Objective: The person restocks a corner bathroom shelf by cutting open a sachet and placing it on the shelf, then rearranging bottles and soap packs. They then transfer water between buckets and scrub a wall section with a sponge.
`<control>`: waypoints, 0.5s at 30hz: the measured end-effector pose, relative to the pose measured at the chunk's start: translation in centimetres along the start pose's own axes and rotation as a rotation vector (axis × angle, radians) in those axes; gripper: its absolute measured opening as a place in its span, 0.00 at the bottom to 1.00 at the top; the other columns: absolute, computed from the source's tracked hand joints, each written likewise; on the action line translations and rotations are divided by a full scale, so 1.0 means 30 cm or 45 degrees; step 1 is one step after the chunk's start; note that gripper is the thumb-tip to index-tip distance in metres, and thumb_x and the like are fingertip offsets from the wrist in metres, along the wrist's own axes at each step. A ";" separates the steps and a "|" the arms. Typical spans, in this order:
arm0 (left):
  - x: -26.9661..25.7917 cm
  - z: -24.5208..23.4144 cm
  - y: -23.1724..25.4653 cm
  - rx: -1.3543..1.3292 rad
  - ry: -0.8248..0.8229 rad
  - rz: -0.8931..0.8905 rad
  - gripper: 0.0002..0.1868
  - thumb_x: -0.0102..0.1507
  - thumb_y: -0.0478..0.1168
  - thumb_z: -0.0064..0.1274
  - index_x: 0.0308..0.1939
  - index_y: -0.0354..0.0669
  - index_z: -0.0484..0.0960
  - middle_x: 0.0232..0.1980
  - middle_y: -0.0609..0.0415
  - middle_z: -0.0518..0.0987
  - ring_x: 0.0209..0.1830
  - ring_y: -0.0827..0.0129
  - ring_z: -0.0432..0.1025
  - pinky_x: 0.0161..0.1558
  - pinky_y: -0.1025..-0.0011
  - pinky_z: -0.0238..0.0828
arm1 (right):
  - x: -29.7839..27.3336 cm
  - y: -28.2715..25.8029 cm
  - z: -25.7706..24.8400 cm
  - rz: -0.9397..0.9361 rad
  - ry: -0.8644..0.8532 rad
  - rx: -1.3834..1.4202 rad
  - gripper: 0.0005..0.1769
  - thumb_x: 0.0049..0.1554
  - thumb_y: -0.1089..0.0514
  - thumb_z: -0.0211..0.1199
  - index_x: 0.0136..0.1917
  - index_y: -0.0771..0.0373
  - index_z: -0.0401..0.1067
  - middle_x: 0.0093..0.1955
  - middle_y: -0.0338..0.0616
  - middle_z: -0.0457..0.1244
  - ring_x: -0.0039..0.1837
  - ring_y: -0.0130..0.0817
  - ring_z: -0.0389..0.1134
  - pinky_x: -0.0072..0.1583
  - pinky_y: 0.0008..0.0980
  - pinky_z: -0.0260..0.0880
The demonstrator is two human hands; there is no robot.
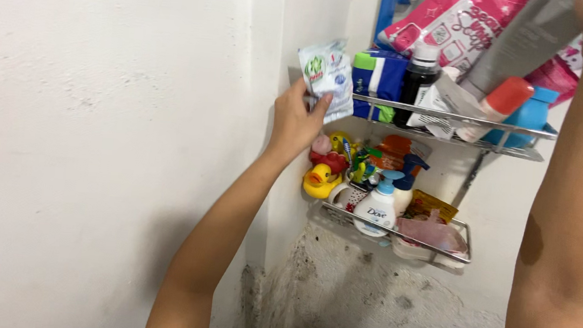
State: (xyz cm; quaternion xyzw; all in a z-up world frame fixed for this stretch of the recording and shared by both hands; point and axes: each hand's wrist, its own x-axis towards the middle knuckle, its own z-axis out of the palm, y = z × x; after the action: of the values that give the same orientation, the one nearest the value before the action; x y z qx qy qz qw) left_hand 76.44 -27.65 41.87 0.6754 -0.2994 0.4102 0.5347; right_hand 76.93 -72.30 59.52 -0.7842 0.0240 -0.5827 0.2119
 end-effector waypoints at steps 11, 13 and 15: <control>0.222 0.196 -0.027 -0.119 0.157 0.151 0.21 0.61 0.41 0.63 0.54 0.37 0.76 0.41 0.46 0.85 0.41 0.60 0.81 0.42 0.64 0.76 | -0.259 0.007 -0.068 -0.205 0.401 0.068 0.59 0.49 0.56 0.77 0.77 0.71 0.37 0.71 0.76 0.46 0.71 0.71 0.47 0.69 0.68 0.50; 0.255 0.216 -0.036 -0.115 0.257 0.166 0.20 0.61 0.40 0.64 0.53 0.36 0.77 0.41 0.44 0.84 0.41 0.58 0.79 0.43 0.63 0.75 | -0.300 -0.035 0.002 -0.482 0.574 -0.290 0.55 0.51 0.56 0.74 0.76 0.74 0.40 0.71 0.81 0.45 0.73 0.75 0.43 0.71 0.70 0.44; 0.286 0.230 -0.044 -0.107 0.312 0.155 0.19 0.62 0.40 0.63 0.53 0.36 0.77 0.42 0.44 0.83 0.42 0.56 0.79 0.44 0.62 0.74 | -0.331 -0.089 0.072 -0.596 0.432 -0.380 0.48 0.54 0.56 0.72 0.76 0.73 0.48 0.72 0.79 0.46 0.73 0.76 0.44 0.70 0.71 0.42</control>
State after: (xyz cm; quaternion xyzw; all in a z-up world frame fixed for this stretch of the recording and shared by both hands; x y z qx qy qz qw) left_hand 83.31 -33.71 48.10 0.5778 -0.2891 0.5084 0.5693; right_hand 75.20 -66.40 51.01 -0.6827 -0.0366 -0.7279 -0.0522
